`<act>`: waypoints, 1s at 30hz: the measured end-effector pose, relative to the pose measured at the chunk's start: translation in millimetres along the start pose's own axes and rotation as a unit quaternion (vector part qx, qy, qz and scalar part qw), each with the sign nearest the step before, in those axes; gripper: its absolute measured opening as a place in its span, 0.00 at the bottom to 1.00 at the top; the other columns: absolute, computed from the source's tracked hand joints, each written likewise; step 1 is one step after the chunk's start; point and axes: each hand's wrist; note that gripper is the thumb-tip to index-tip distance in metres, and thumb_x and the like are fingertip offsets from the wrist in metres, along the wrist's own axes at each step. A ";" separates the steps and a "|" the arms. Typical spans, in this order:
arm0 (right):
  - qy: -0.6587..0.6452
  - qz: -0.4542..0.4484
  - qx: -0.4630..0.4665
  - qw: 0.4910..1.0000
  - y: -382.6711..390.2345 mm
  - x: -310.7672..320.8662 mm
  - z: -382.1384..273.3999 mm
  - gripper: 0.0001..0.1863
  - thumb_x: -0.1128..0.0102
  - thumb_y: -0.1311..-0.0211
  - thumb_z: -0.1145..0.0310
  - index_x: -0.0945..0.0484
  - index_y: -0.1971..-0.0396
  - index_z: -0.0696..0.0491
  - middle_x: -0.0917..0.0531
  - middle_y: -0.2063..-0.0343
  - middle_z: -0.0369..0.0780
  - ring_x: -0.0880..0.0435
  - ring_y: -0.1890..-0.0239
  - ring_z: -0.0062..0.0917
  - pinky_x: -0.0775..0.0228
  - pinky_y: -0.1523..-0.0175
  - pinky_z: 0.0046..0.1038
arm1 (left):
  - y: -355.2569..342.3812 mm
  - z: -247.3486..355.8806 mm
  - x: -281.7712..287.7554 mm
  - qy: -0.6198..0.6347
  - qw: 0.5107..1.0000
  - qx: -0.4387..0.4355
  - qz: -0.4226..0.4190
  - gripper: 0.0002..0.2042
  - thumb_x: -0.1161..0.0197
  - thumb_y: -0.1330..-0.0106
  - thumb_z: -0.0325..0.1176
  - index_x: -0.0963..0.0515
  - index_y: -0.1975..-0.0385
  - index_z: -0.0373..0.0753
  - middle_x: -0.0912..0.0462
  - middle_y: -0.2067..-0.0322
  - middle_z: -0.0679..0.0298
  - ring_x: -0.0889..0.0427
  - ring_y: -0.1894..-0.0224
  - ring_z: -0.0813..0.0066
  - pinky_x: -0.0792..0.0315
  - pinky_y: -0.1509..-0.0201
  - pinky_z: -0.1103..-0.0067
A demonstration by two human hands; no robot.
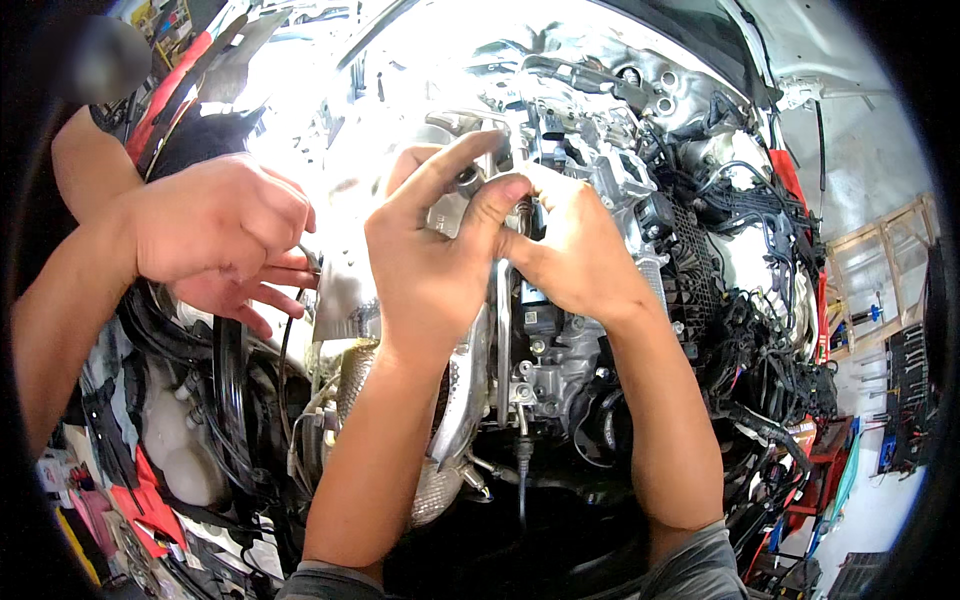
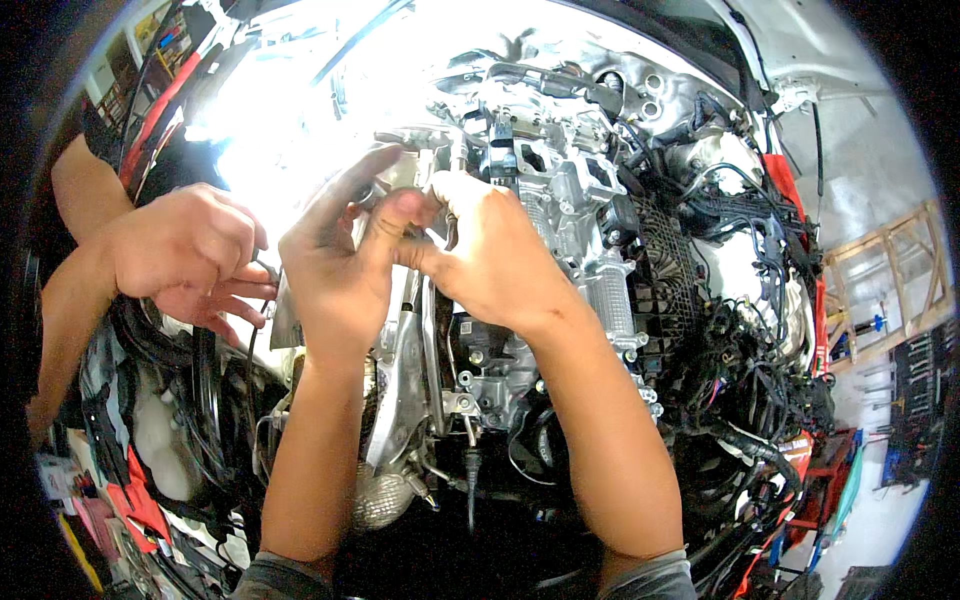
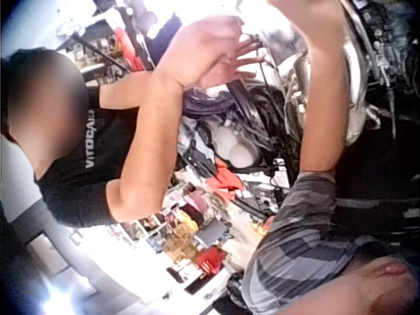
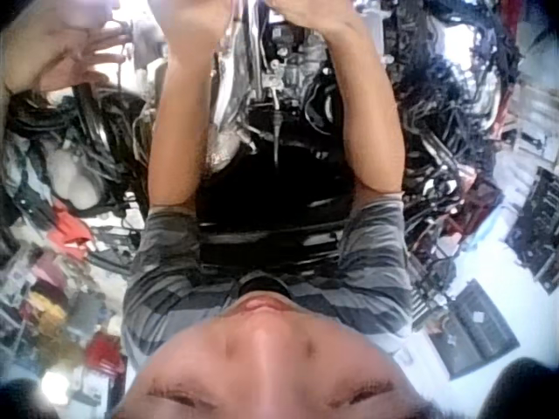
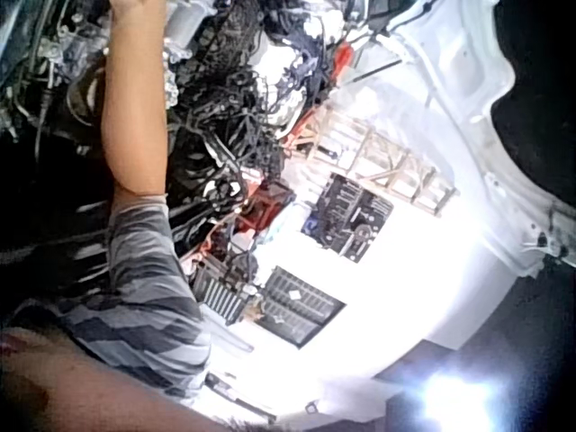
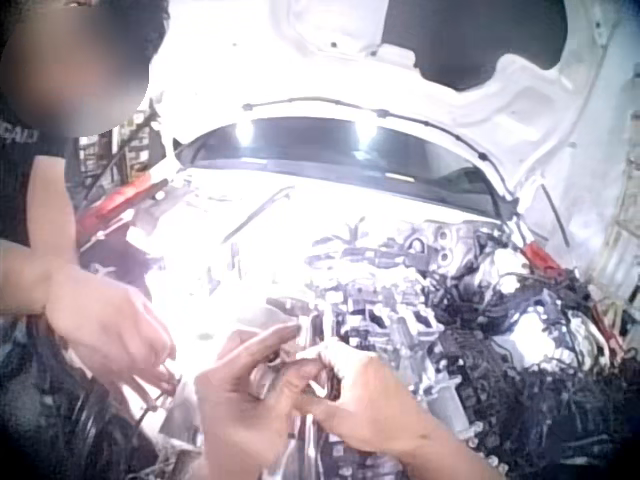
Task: The person manipulates engine components and bolts on a car engine while being assisted by another person, handling various engine parts and fasteners.
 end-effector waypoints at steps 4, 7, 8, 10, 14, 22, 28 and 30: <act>0.002 0.025 0.151 0.988 1.4 -0.6 8.3 0.16 0.40 0.45 0.71 0.24 0.57 0.62 0.20 0.64 0.55 0.21 0.54 0.46 0.31 0.48 0.37 | 1.6 5.6 -3.2 0.133 0.990 0.021 0.036 0.19 0.34 0.41 0.23 0.26 0.50 0.27 0.18 0.62 0.61 0.22 0.60 0.79 0.28 0.55 0.82; -0.004 -0.004 0.121 0.993 3.4 -2.7 2.8 0.13 0.42 0.44 0.74 0.23 0.59 0.62 0.20 0.66 0.56 0.22 0.57 0.49 0.31 0.50 0.39 | 2.0 11.9 -5.7 0.246 0.968 0.029 0.041 0.18 0.35 0.41 0.22 0.27 0.50 0.28 0.18 0.65 0.60 0.21 0.61 0.79 0.28 0.54 0.81; 0.027 -0.016 0.072 0.997 3.8 1.9 -5.9 0.13 0.42 0.45 0.75 0.23 0.60 0.63 0.21 0.66 0.57 0.22 0.59 0.51 0.30 0.52 0.39 | 2.8 13.1 -6.2 0.246 0.968 0.030 0.041 0.18 0.35 0.41 0.22 0.27 0.50 0.28 0.18 0.65 0.60 0.21 0.61 0.79 0.28 0.54 0.81; 0.078 -0.019 0.012 0.997 3.4 1.1 -4.4 0.11 0.40 0.47 0.75 0.23 0.64 0.62 0.22 0.70 0.57 0.22 0.64 0.53 0.30 0.58 0.40 | 5.3 13.7 -6.2 0.270 0.957 0.105 0.034 0.15 0.34 0.42 0.22 0.24 0.54 0.28 0.18 0.67 0.61 0.22 0.61 0.79 0.29 0.55 0.82; 0.006 0.025 0.103 0.994 1.3 -6.2 -4.5 0.11 0.38 0.49 0.74 0.22 0.64 0.59 0.21 0.69 0.55 0.22 0.64 0.52 0.30 0.59 0.40 | 4.5 12.7 0.7 0.115 0.990 0.056 0.064 0.13 0.30 0.45 0.24 0.20 0.60 0.29 0.18 0.68 0.63 0.23 0.64 0.80 0.29 0.61 0.86; 0.057 0.062 0.130 0.988 -1.0 -7.2 -13.0 0.13 0.39 0.48 0.75 0.24 0.60 0.60 0.20 0.66 0.53 0.21 0.63 0.48 0.29 0.57 0.39 | 4.1 13.0 3.3 0.101 0.989 0.082 0.068 0.21 0.30 0.44 0.28 0.24 0.51 0.30 0.16 0.64 0.58 0.20 0.62 0.77 0.30 0.50 0.78; -0.047 0.206 0.030 0.977 -25.3 9.4 -14.0 0.11 0.38 0.43 0.73 0.22 0.62 0.60 0.18 0.77 0.47 0.19 0.77 0.29 0.31 0.69 0.29 | 1.3 7.9 2.9 0.092 0.985 0.056 0.132 0.25 0.48 0.29 0.47 0.34 0.42 0.33 0.19 0.62 0.59 0.22 0.57 0.73 0.31 0.48 0.77; -0.097 0.239 -0.001 0.966 -53.2 32.5 -4.1 0.08 0.40 0.41 0.73 0.20 0.64 0.60 0.16 0.76 0.45 0.20 0.77 0.26 0.30 0.70 0.27 | 2.7 5.9 3.9 0.093 0.984 0.056 0.138 0.22 0.49 0.28 0.44 0.33 0.43 0.33 0.20 0.63 0.57 0.21 0.59 0.72 0.28 0.51 0.77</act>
Point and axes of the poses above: each hand's wrist, its own y-axis away from the middle knuckle, its own x-axis out of the back of the hand, z = x × y
